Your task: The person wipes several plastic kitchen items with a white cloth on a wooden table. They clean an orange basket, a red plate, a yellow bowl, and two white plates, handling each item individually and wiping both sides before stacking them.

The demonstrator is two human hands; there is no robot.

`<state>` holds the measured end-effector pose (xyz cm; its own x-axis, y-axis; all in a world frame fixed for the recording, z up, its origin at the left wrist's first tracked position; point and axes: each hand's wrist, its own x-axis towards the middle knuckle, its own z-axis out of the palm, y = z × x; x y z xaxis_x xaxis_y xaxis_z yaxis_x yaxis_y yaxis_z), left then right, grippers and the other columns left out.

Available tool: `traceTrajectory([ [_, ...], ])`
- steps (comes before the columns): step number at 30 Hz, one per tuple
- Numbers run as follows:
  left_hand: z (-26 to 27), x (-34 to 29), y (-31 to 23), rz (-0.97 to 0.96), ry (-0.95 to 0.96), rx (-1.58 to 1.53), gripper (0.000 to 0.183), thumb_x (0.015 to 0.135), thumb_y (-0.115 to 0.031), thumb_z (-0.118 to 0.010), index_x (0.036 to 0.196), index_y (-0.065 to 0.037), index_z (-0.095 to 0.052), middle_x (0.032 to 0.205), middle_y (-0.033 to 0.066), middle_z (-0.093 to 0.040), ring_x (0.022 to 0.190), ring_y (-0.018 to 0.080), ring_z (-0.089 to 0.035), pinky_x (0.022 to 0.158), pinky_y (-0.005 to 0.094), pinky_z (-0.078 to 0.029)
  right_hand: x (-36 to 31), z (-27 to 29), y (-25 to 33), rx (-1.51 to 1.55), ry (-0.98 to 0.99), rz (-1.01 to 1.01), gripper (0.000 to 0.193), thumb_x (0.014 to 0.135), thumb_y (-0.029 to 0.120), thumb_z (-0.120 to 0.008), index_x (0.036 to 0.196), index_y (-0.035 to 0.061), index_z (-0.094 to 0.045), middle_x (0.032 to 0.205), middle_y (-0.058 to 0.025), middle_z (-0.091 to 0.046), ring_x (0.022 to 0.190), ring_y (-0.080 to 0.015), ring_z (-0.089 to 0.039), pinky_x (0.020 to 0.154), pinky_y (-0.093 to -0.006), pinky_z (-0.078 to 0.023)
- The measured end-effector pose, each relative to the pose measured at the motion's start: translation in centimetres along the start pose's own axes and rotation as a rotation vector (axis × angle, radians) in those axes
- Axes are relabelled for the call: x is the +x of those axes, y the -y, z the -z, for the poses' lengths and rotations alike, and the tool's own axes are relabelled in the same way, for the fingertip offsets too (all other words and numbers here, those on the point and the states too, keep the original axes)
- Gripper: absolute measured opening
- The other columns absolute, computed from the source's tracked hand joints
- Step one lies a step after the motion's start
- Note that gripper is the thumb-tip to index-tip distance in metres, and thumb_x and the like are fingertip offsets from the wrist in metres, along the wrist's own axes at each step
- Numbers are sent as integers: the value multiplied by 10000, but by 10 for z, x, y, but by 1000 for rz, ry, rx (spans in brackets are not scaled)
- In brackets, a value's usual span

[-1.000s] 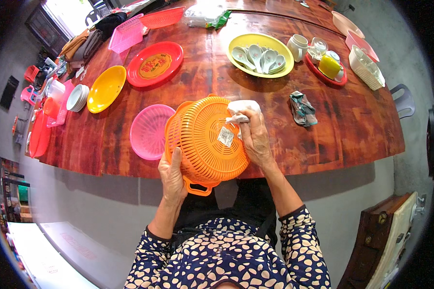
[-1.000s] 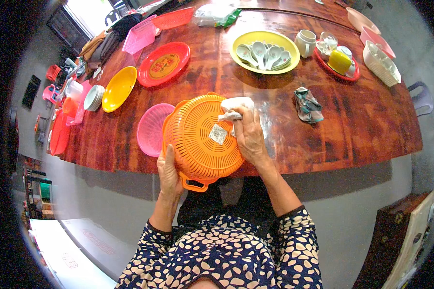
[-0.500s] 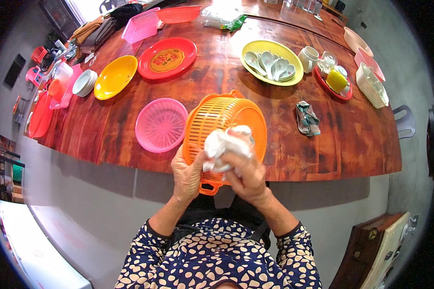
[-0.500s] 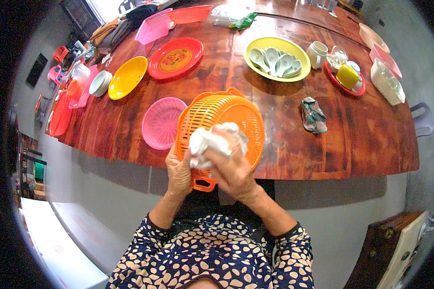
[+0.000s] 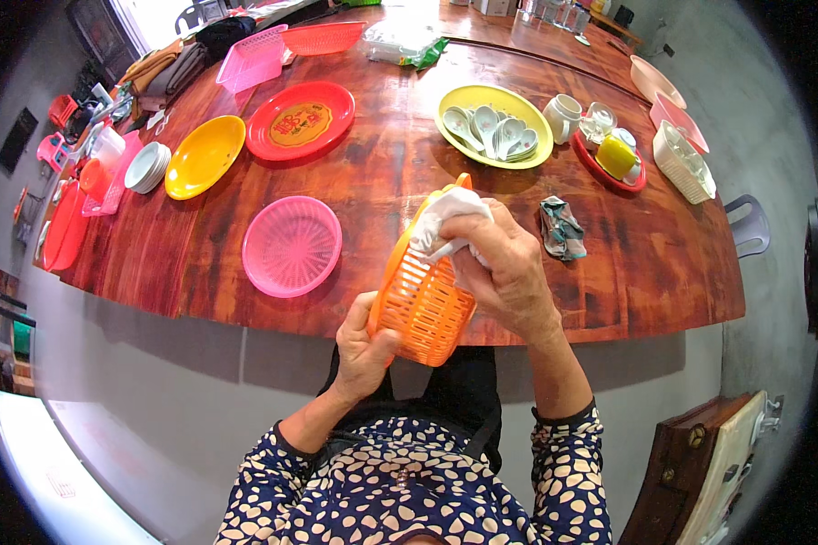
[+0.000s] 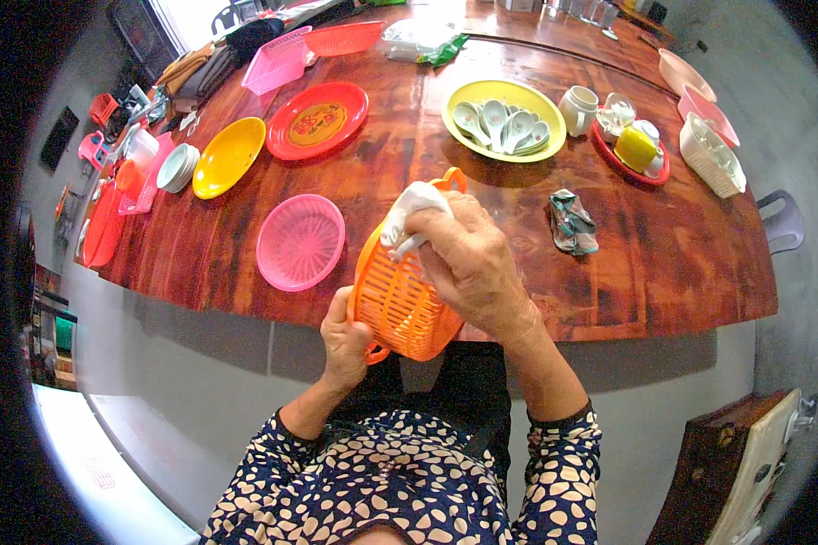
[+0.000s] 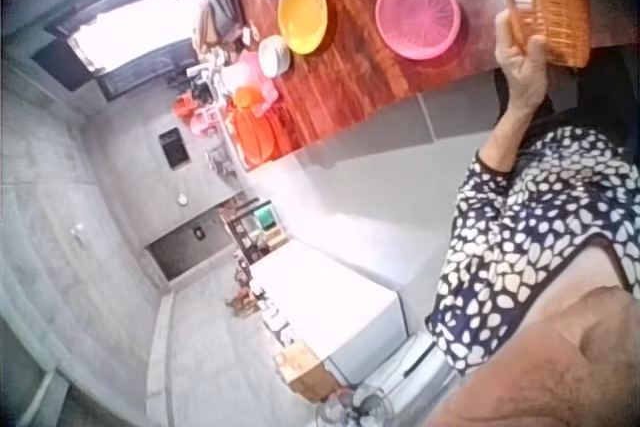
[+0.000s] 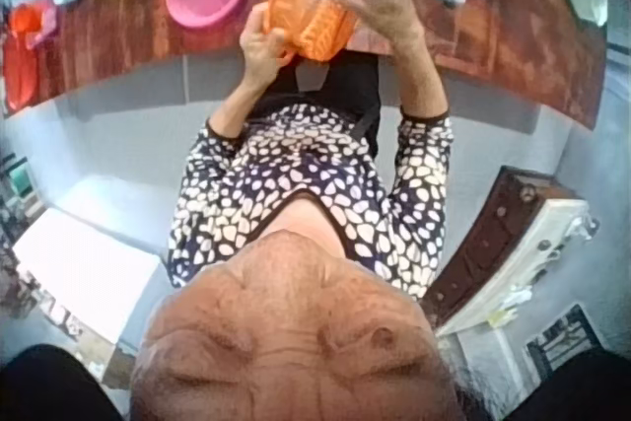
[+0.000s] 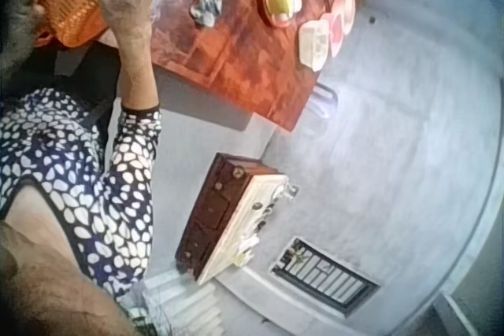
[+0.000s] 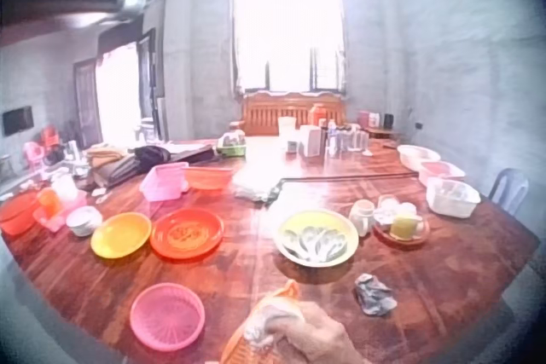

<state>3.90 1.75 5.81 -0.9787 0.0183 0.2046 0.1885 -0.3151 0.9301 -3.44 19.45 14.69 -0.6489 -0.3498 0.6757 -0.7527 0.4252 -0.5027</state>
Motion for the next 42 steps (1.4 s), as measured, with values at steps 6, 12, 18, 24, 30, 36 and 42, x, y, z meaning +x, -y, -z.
traceTrajectory([
  [6,19,19,-48,235,229,8,409,928,-192,-507,1267,34,-479,1125,81,-605,985,120,-582,881,264,-454,-14,-6,26,-118,-6,116,257,741,39,-632,997,26,-609,1018,-161,-603,978,-339,-589,820,-432,-487],
  [12,-7,22,-75,156,120,236,546,990,-493,-392,999,17,-586,867,19,-601,780,62,-524,659,215,-427,-26,-16,57,-143,80,277,308,693,132,-643,981,24,-636,1028,-160,-586,970,-321,-596,844,-429,-497],
  [18,-4,11,-48,46,81,311,375,978,-325,-527,960,38,-618,712,7,-615,616,40,-529,542,208,-427,-17,-5,6,-40,-102,-144,252,719,-28,-635,963,33,-624,971,-149,-614,896,-310,-609,776,-383,-499],
  [24,-5,10,-48,-60,51,455,266,954,-229,-583,912,30,-628,633,-6,-593,533,34,-508,466,216,-407,-11,-15,-18,206,-320,-435,193,757,-31,-603,943,19,-615,899,-162,-621,861,-306,-629,778,-363,-496],
  [30,-1,9,-45,-112,78,499,215,951,-184,-582,899,21,-620,608,10,-582,512,36,-521,456,230,-401,-19,-18,46,-64,-47,100,301,704,-37,-653,999,25,-658,1031,-123,-601,915,-274,-597,783,-355,-496],
  [36,-4,0,-50,-83,80,503,194,936,-168,-602,901,22,-624,599,17,-587,531,34,-539,477,232,-420,-14,-9,27,-145,-73,42,360,681,-78,-646,1014,58,-655,1007,-117,-601,896,-275,-591,753,-355,-503],
  [42,-1,-2,-42,-78,37,400,211,938,-176,-602,916,33,-628,667,11,-631,580,44,-556,526,219,-449,-12,-3,1,130,-119,-244,223,720,-32,-660,925,55,-661,933,-134,-631,862,-303,-635,753,-376,-510],
])
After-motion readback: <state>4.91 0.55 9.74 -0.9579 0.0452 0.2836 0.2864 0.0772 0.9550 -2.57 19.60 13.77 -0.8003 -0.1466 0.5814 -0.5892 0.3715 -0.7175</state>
